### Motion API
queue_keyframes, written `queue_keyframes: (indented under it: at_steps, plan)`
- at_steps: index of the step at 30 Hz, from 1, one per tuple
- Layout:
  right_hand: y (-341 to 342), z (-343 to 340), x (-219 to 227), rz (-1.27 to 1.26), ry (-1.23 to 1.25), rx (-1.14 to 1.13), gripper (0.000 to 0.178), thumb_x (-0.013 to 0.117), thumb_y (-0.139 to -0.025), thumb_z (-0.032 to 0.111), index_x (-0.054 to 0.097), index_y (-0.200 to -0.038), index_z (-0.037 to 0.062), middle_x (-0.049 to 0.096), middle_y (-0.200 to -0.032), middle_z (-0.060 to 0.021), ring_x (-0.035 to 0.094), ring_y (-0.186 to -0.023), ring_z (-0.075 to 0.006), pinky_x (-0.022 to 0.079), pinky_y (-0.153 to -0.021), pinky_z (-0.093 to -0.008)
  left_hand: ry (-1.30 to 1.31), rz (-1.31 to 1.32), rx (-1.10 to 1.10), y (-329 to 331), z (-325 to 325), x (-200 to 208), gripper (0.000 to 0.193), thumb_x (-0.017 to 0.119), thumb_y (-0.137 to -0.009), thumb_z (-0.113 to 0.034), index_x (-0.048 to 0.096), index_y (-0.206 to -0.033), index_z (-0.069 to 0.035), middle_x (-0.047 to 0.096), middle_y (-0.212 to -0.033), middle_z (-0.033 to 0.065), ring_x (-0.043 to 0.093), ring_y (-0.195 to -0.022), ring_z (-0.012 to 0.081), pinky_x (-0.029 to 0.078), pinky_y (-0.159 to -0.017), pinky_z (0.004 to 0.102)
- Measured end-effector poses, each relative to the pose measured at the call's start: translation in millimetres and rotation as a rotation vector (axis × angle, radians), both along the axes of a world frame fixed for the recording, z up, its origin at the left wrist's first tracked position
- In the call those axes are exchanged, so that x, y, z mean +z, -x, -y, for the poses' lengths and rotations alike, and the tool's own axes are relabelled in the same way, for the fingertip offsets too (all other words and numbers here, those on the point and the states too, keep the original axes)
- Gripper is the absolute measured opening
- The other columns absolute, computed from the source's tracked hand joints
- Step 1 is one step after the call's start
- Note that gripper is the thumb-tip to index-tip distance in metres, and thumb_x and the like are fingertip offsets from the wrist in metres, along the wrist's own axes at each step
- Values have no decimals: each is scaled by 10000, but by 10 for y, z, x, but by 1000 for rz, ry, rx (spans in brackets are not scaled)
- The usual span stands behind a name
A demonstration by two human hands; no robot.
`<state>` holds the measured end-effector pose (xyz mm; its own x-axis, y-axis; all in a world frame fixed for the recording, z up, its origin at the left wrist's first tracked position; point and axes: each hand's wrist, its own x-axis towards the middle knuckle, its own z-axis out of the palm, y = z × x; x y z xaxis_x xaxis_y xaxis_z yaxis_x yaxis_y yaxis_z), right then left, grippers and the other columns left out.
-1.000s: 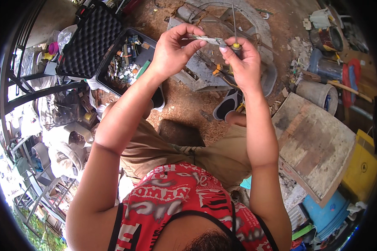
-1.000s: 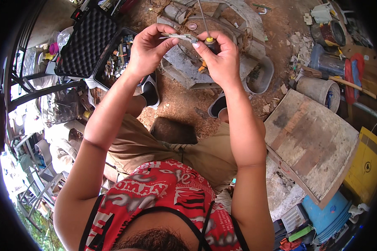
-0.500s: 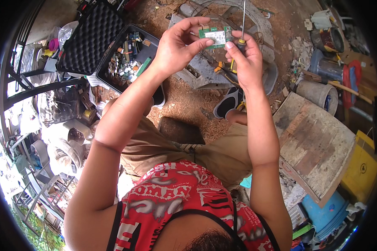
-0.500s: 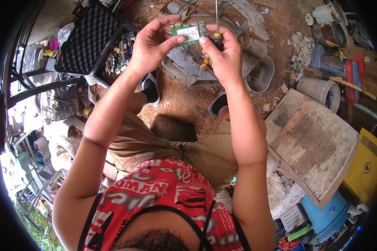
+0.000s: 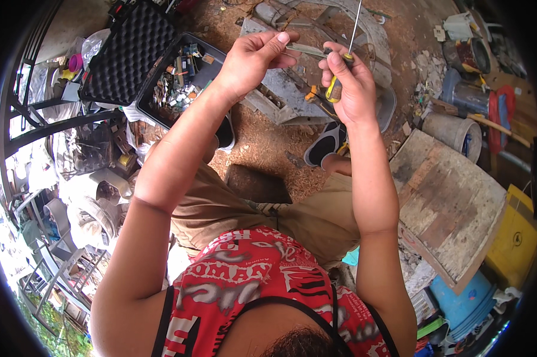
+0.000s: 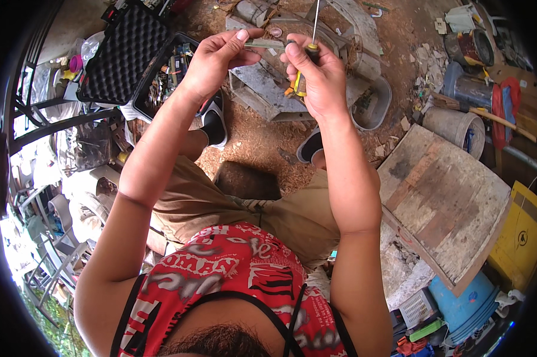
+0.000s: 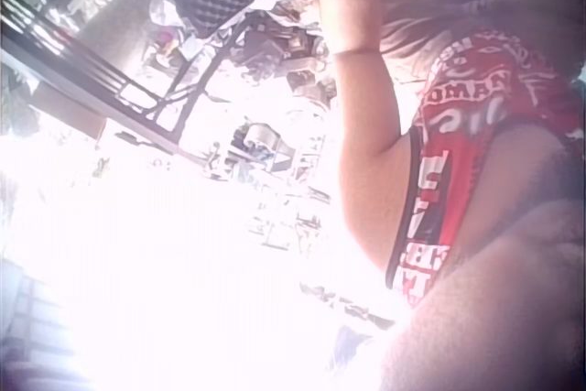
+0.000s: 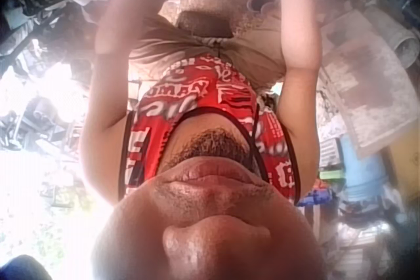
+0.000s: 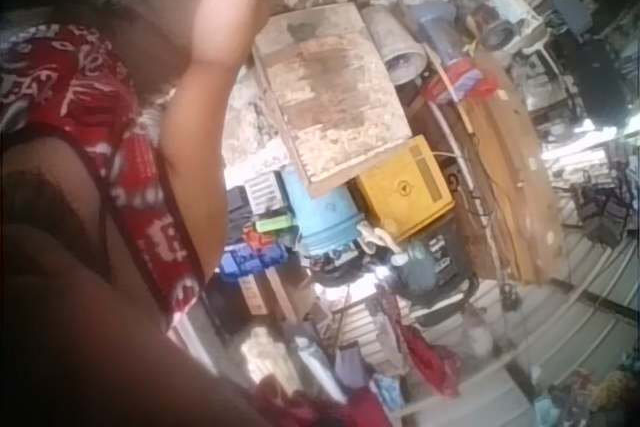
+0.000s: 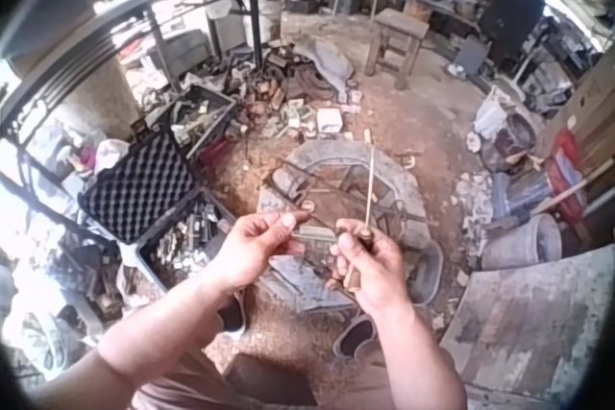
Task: The person uses a small screwdriver and pliers to manipulate components on a green circuit board, prying at parts and stripping wire.
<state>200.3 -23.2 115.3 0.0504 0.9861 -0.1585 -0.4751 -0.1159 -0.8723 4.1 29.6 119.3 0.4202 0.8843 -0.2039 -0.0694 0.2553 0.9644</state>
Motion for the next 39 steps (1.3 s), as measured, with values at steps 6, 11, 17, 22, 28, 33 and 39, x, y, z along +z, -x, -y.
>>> queue_keyframes:
  at_steps: [6, 11, 17, 22, 28, 33, 39]
  plan:
    - [-4, 7, -10, 28, -54, 16, 372, 759, -865, 199, 621, -1147, -1, 677, -863, -58, 574, -683, -71, 464, -603, -207, -5, -8, 7, -17, 8, -33, 379, 501, -1025, -290, 616, -1253, -9, 685, -1087, 64, 662, -880, 123, 534, -879, 288]
    - [-3, 13, -1, 25, -65, 17, 377, 762, -862, 199, 619, -1150, 1, 678, -864, -56, 570, -681, -69, 461, -604, -206, -2, 15, 14, -28, 26, -6, 375, 492, -1029, -286, 623, -1234, -2, 671, -1146, 53, 664, -880, 126, 535, -881, 291]
    - [-15, 19, 1, 24, -36, 15, 377, 749, -874, 200, 615, -1168, 4, 678, -869, -64, 571, -680, -70, 468, -608, -207, -25, 14, 44, -42, 38, -5, 374, 474, -1036, -287, 631, -1217, 0, 672, -1147, 56, 659, -873, 123, 534, -884, 292]
    - [-17, 20, 17, -13, 10, 5, 381, 712, -904, 205, 603, -1207, 1, 674, -891, -80, 575, -685, -77, 474, -608, -212, -162, 119, 59, -12, 9, -93, 334, 513, -1022, -244, 635, -1224, -8, 681, -986, 48, 645, -857, 109, 528, -853, 271]
    - [-47, 14, 1, -118, 39, 19, 392, 700, -911, 206, 596, -1226, -2, 662, -901, -90, 574, -691, -93, 476, -611, -230, -360, 122, 58, -34, 71, -58, 308, 512, -987, -84, 607, -1273, -19, 668, -911, 30, 632, -866, 105, 519, -831, 261]
    - [-30, 10, 4, -137, 56, 20, 389, 698, -911, 201, 598, -1228, -1, 661, -900, -93, 576, -693, -104, 474, -616, -233, -425, 74, 45, -18, 69, -55, 360, 491, -944, -22, 594, -1289, -25, 667, -903, 38, 628, -887, 106, 507, -829, 249]
    - [-25, 9, 0, -152, 72, 18, 382, 696, -912, 193, 599, -1226, 0, 660, -901, -94, 577, -698, -106, 472, -624, -233, -437, 56, 47, -15, 63, -62, 380, 510, -915, -23, 600, -1284, -32, 673, -909, 46, 631, -884, 108, 505, -826, 251]
